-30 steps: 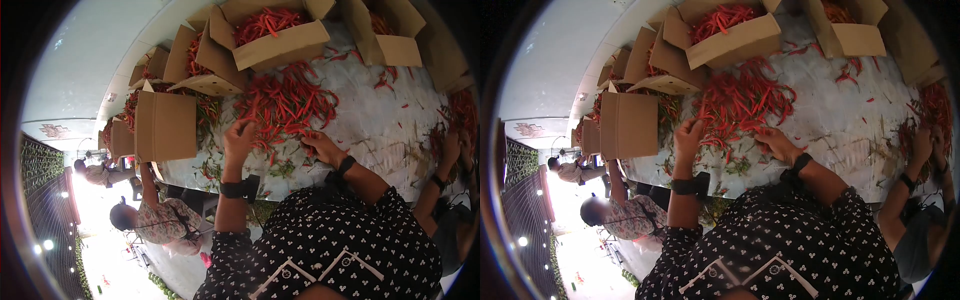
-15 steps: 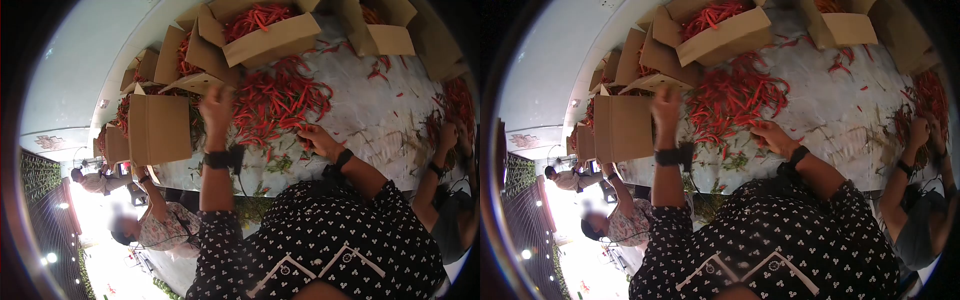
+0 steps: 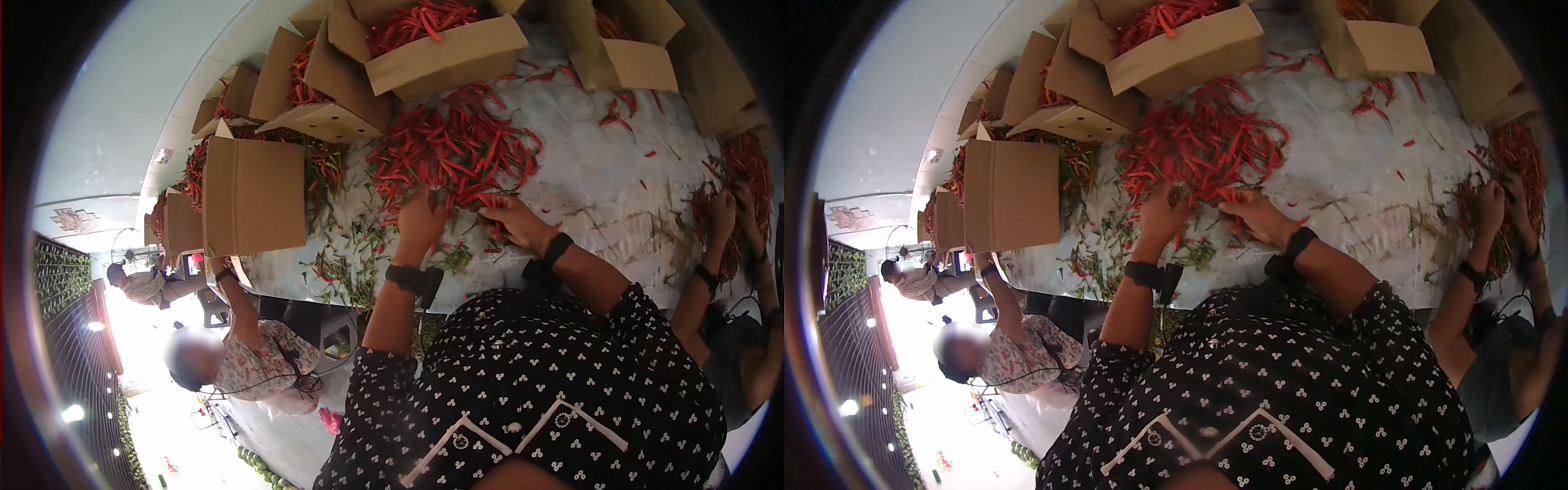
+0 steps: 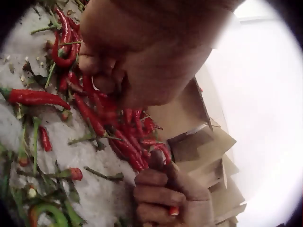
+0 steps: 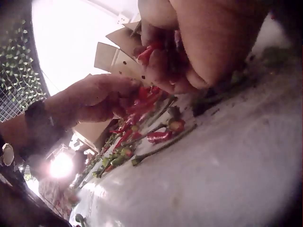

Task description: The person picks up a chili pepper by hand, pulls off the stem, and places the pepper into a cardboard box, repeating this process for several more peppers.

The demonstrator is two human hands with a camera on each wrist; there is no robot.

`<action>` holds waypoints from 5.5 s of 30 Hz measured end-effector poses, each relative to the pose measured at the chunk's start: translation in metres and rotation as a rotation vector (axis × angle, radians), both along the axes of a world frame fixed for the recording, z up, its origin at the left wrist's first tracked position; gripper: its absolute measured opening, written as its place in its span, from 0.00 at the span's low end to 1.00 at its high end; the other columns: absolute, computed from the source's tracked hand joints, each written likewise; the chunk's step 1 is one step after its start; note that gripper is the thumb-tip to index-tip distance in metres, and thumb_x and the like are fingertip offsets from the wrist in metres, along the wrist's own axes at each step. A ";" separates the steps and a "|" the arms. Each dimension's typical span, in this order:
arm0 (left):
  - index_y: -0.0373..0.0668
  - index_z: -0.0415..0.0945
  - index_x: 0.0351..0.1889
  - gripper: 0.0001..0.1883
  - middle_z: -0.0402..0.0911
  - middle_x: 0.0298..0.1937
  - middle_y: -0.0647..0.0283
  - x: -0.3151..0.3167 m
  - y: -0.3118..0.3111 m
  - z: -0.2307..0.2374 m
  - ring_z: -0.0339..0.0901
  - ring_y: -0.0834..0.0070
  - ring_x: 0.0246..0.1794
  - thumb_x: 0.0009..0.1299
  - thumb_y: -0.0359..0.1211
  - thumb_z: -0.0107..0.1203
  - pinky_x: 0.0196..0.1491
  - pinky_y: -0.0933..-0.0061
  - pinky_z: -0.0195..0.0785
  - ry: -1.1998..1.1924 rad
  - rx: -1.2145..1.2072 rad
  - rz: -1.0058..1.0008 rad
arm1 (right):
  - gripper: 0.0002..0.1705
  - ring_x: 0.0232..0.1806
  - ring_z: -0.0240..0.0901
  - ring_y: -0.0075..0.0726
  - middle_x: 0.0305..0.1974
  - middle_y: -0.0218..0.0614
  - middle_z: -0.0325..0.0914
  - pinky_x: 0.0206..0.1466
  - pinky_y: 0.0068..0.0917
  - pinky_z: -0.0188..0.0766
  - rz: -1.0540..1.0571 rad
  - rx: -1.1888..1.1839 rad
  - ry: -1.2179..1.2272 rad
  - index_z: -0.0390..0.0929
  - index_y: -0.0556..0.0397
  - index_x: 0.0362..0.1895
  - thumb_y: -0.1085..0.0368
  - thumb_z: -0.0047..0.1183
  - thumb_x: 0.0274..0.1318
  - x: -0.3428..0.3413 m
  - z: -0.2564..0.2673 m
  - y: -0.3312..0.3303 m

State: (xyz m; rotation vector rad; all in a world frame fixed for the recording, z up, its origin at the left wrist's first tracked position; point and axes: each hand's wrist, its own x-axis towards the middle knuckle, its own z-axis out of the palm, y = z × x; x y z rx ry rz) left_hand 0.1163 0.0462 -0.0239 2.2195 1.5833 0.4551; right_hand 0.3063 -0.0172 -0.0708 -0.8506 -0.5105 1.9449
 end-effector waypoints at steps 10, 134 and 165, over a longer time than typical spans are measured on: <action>0.35 0.73 0.36 0.11 0.78 0.29 0.57 0.023 -0.025 0.028 0.74 0.74 0.28 0.60 0.33 0.53 0.32 0.72 0.65 -0.255 -0.275 0.126 | 0.08 0.21 0.63 0.16 0.23 0.23 0.69 0.20 0.15 0.57 0.066 0.019 -0.103 0.73 0.52 0.34 0.64 0.55 0.50 -0.003 0.013 -0.002; 0.41 0.74 0.36 0.12 0.73 0.38 0.51 -0.037 0.025 -0.001 0.74 0.53 0.34 0.57 0.37 0.54 0.35 0.59 0.68 0.009 0.186 0.033 | 0.05 0.18 0.60 0.18 0.21 0.26 0.64 0.15 0.18 0.53 0.049 -0.083 0.021 0.67 0.50 0.31 0.66 0.50 0.55 0.003 0.015 0.000; 0.34 0.72 0.34 0.08 0.76 0.23 0.64 0.029 -0.031 0.027 0.74 0.82 0.21 0.60 0.30 0.51 0.23 0.81 0.65 -0.432 -0.676 0.029 | 0.03 0.18 0.62 0.18 0.23 0.26 0.72 0.18 0.18 0.56 -0.114 -0.135 0.151 0.72 0.50 0.33 0.67 0.51 0.54 0.001 0.011 -0.002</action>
